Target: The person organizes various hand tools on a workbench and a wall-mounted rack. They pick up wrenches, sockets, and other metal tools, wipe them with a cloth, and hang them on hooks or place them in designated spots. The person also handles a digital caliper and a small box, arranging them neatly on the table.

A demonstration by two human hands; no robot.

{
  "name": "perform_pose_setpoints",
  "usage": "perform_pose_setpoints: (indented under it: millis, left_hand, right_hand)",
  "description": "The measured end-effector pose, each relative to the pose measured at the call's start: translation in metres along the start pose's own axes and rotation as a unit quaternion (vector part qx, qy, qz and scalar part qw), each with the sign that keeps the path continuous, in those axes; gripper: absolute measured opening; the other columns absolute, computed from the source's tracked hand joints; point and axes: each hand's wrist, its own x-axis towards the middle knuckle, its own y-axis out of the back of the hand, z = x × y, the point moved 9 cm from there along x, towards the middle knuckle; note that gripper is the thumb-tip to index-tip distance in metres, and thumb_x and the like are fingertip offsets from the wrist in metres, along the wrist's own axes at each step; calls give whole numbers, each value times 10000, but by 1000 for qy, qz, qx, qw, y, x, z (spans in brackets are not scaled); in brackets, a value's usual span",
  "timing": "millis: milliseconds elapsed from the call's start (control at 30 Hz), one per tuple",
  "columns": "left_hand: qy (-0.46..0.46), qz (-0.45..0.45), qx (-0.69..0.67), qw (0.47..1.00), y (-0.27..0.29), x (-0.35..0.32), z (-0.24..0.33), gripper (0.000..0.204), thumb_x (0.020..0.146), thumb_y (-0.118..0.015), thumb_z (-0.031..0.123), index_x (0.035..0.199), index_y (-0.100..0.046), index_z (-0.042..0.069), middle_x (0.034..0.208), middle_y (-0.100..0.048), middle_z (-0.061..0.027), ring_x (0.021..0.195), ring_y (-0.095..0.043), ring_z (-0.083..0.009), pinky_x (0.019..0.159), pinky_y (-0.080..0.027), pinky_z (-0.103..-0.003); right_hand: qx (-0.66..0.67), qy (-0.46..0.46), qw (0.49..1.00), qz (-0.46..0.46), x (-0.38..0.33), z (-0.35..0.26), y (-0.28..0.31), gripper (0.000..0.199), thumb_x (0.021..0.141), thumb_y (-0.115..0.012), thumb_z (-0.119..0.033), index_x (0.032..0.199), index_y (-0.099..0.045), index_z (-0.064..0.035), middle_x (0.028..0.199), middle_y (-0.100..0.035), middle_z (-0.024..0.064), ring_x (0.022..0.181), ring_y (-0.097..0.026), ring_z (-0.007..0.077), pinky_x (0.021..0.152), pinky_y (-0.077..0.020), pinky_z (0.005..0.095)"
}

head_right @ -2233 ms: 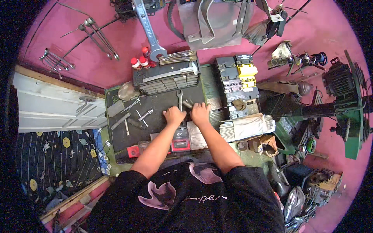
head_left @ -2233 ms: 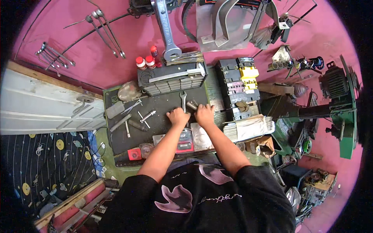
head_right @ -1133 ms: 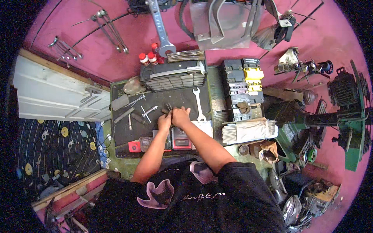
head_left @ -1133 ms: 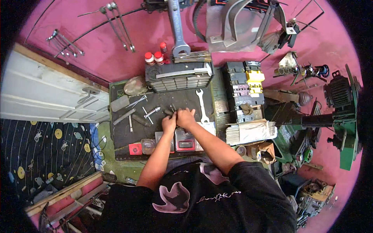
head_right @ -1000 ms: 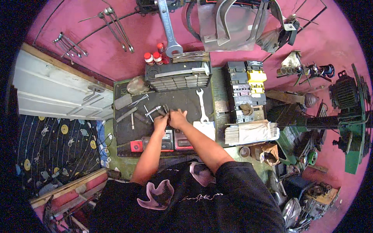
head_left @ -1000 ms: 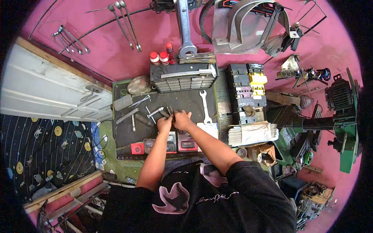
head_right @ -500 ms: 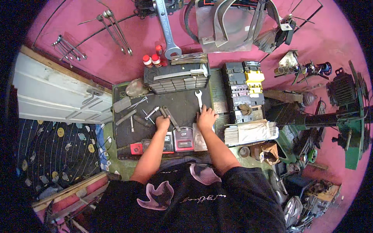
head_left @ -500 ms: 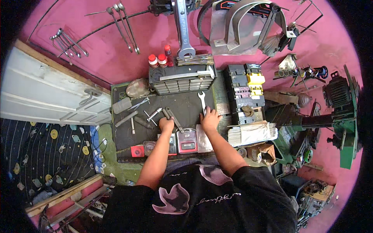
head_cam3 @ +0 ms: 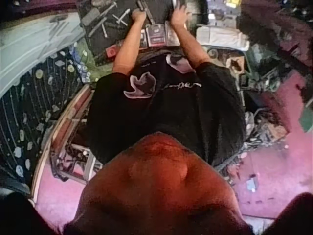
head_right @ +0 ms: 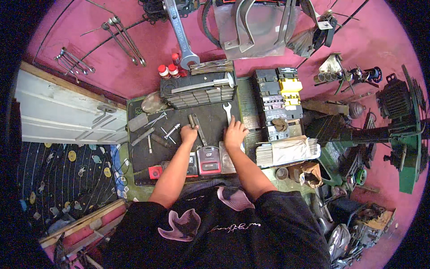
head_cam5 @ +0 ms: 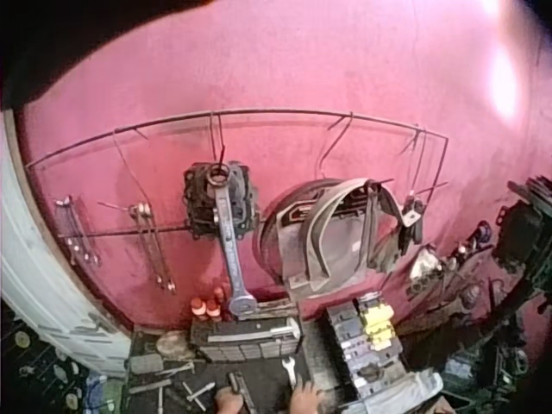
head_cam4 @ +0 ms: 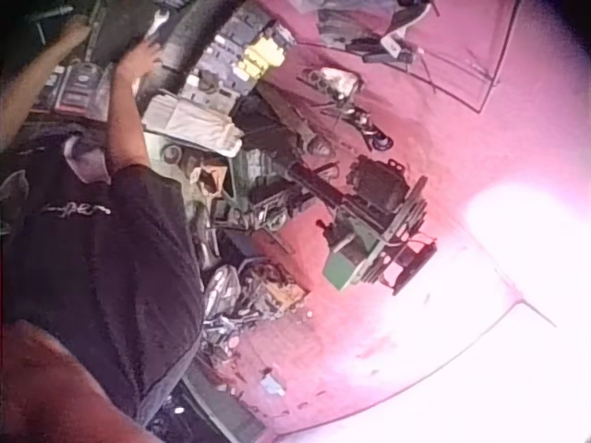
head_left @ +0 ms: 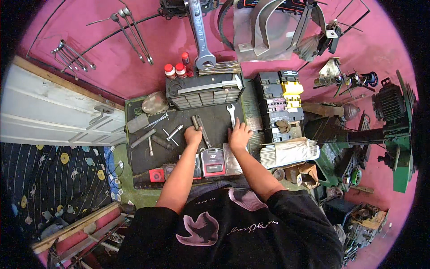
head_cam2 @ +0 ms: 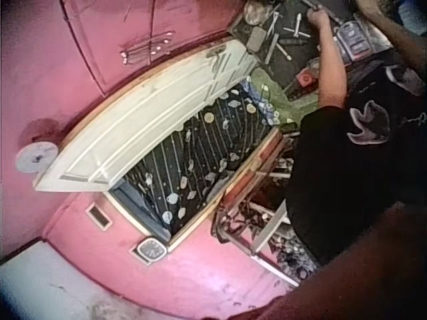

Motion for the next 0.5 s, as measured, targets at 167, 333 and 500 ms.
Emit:
perform_pose_setpoints:
  millis: [167, 333, 500]
  left_hand:
    - [-16, 61, 7, 998, 29, -27, 18, 282, 825, -737, 275, 1023, -716, 75, 931, -731, -166, 950, -678, -373, 843, -491, -510]
    - [-120, 194, 135, 964, 57, -59, 40, 470, 797, -742, 253, 1224, -620, 101, 1033, -704, -129, 993, -590, -378, 883, -465, -489]
    - [-131, 127, 162, 970, 51, -69, 54, 274, 836, -685, 233, 1051, -706, 64, 1027, -704, -145, 1009, -598, -362, 888, -459, -492]
  right_hand:
    - [86, 189, 965, -163, -22, -80, -18, 466, 877, -658, -480, 1151, -645, -103, 1062, -694, 114, 1071, -586, 281, 926, -370, 493]
    - [55, 202, 958, -197, -34, -122, -36, 357, 922, -586, -407, 1034, -625, -70, 910, -729, 130, 976, -652, 288, 888, -416, 449]
    - [73, 164, 965, -192, -32, -127, -38, 282, 928, -532, -302, 1056, -599, -60, 891, -729, 140, 944, -658, 293, 866, -430, 430]
